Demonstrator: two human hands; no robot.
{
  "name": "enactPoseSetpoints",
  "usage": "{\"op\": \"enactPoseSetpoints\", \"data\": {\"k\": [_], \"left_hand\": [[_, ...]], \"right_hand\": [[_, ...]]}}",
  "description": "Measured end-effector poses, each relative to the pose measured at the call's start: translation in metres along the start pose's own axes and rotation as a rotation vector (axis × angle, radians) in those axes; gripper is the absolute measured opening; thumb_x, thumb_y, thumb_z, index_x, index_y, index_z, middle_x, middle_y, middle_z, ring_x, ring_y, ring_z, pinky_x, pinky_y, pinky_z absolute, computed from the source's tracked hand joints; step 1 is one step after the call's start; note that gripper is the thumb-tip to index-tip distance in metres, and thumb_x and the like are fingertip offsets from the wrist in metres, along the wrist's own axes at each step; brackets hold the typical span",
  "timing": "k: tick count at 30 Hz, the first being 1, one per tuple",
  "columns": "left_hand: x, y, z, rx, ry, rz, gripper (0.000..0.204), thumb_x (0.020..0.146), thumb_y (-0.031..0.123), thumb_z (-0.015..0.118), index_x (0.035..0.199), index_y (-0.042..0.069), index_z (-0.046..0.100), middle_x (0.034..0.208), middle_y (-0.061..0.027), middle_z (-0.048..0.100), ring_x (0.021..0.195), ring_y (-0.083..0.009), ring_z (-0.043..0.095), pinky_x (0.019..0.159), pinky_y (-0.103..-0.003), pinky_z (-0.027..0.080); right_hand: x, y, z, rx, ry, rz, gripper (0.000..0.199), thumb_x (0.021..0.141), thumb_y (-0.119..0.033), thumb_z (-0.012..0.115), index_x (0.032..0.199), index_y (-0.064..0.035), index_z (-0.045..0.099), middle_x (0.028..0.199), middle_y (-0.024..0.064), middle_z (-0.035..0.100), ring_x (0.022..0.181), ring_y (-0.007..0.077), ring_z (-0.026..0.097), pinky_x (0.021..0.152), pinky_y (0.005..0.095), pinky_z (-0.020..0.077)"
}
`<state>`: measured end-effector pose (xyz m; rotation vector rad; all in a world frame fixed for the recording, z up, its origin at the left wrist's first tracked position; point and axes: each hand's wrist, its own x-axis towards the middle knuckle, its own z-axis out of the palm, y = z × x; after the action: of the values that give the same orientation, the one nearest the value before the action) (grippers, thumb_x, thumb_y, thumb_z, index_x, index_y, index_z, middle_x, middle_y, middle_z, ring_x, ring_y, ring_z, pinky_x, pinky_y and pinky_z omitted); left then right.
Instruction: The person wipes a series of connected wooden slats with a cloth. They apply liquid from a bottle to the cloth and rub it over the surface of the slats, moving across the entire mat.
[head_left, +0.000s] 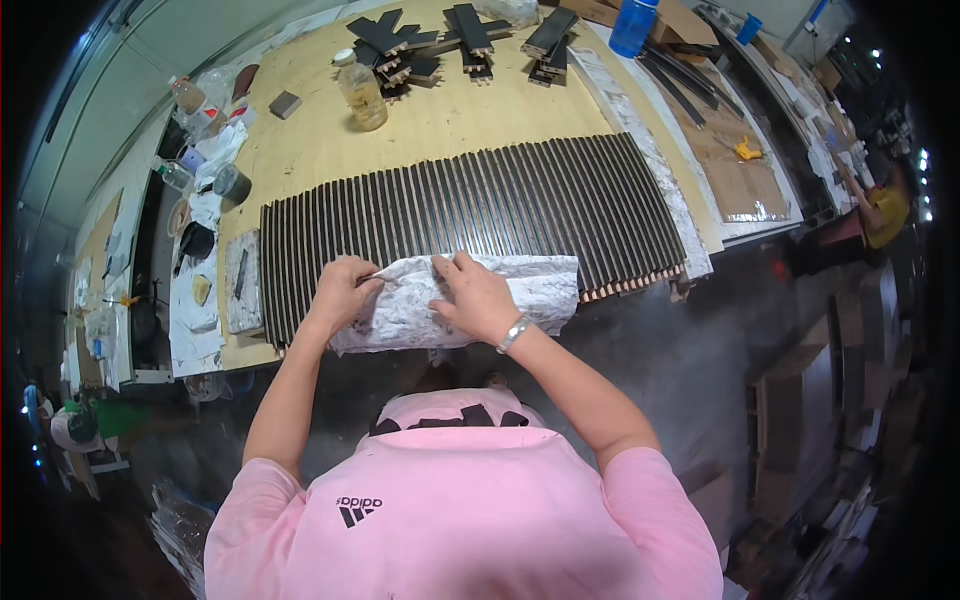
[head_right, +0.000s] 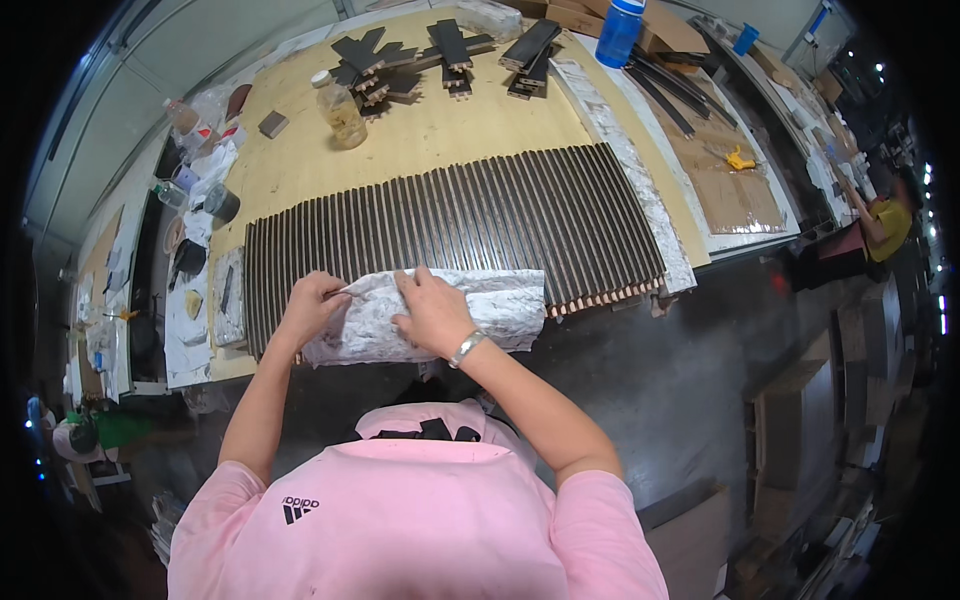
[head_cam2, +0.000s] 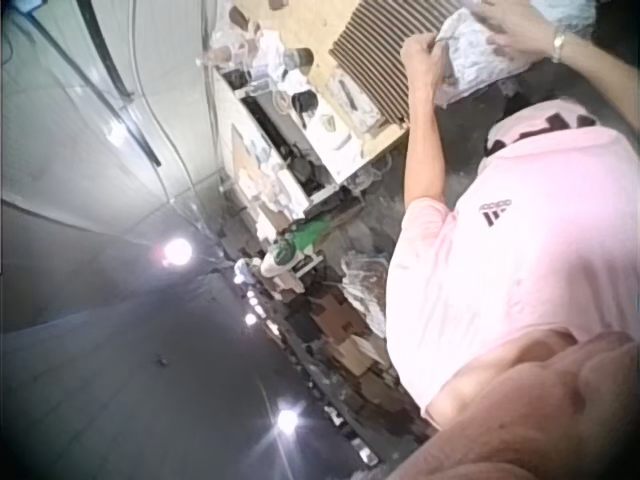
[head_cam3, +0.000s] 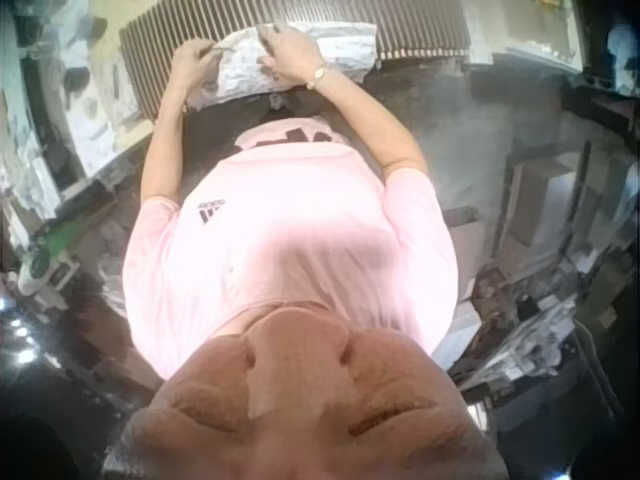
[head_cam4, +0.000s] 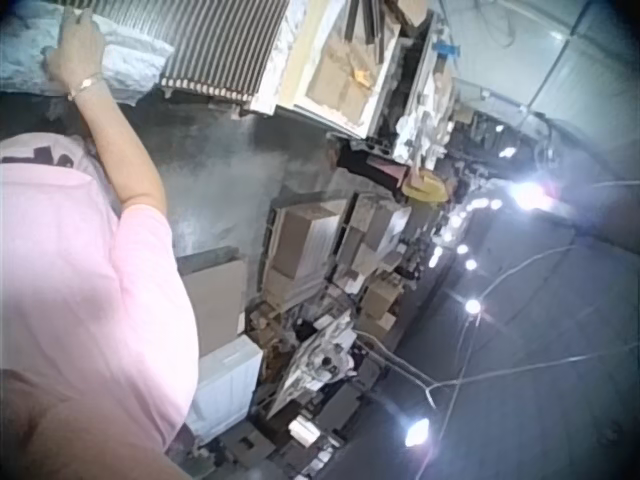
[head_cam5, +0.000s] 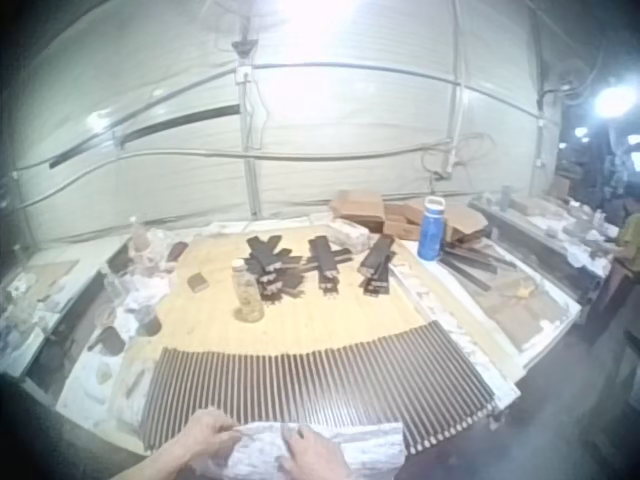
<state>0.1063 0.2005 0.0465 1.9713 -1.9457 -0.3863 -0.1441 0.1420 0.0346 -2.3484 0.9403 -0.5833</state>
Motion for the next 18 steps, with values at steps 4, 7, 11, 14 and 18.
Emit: {"op": "enactPoseSetpoints", "data": {"k": [4, 7, 11, 14, 18], "left_hand": [[0.014, -0.001, -0.015, -0.456, -0.083, -0.062, 0.015, 0.082, 0.010, 0.074, 0.090, -0.003, 0.073, 0.081, -0.0117, 0.067, 0.072, -0.0192, 0.065, 0.067, -0.031, 0.049], [0.028, -0.004, -0.028, -0.505, -0.148, -0.122, 0.020, 0.080, 0.009, 0.076, 0.096, -0.002, 0.072, 0.087, -0.0104, 0.069, 0.081, -0.0205, 0.066, 0.074, -0.032, 0.051], [0.040, -0.001, -0.045, -0.415, 0.019, 0.197, 0.074, 0.068, 0.014, 0.083, 0.136, 0.006, 0.057, 0.135, -0.0157, 0.058, 0.129, -0.0309, 0.051, 0.111, -0.041, 0.038], [0.062, 0.008, -0.045, -0.512, 0.026, 0.304, 0.097, 0.062, 0.018, 0.087, 0.148, 0.006, 0.043, 0.150, -0.0184, 0.044, 0.142, -0.0327, 0.039, 0.119, -0.042, 0.030], [0.080, -0.012, -0.037, -0.986, -0.309, 0.118, 0.079, 0.067, 0.016, 0.087, 0.137, 0.000, 0.054, 0.126, -0.0119, 0.064, 0.115, -0.0201, 0.060, 0.103, -0.036, 0.046]], "right_hand": [[0.033, 0.003, 0.008, -0.114, -0.152, 0.157, 0.044, 0.079, -0.031, 0.074, 0.115, -0.0083, 0.066, 0.098, 0.0166, 0.062, 0.090, 0.0347, 0.068, 0.077, 0.0454, 0.0548], [0.052, 0.034, 0.005, 0.574, -0.151, 0.298, 0.019, 0.079, -0.019, 0.068, 0.074, -0.0007, 0.068, 0.071, 0.0154, 0.057, 0.075, 0.0284, 0.065, 0.067, 0.0405, 0.0498], [0.085, 0.018, -0.037, 0.788, -0.085, 0.233, 0.018, 0.079, -0.013, 0.067, 0.072, 0.0022, 0.061, 0.066, -0.0002, 0.049, 0.059, 0.0110, 0.043, 0.058, 0.0297, 0.0400], [0.116, 0.000, -0.051, 1.179, -0.248, 0.321, 0.011, 0.077, -0.008, 0.066, 0.075, 0.0018, 0.063, 0.071, -0.0005, 0.054, 0.059, 0.0085, 0.044, 0.058, 0.0283, 0.0395], [0.157, -0.018, -0.050, 1.534, -0.333, 0.313, 0.010, 0.073, -0.003, 0.060, 0.079, 0.0031, 0.065, 0.078, 0.0049, 0.063, 0.064, 0.0114, 0.053, 0.063, 0.0275, 0.0459]]}}
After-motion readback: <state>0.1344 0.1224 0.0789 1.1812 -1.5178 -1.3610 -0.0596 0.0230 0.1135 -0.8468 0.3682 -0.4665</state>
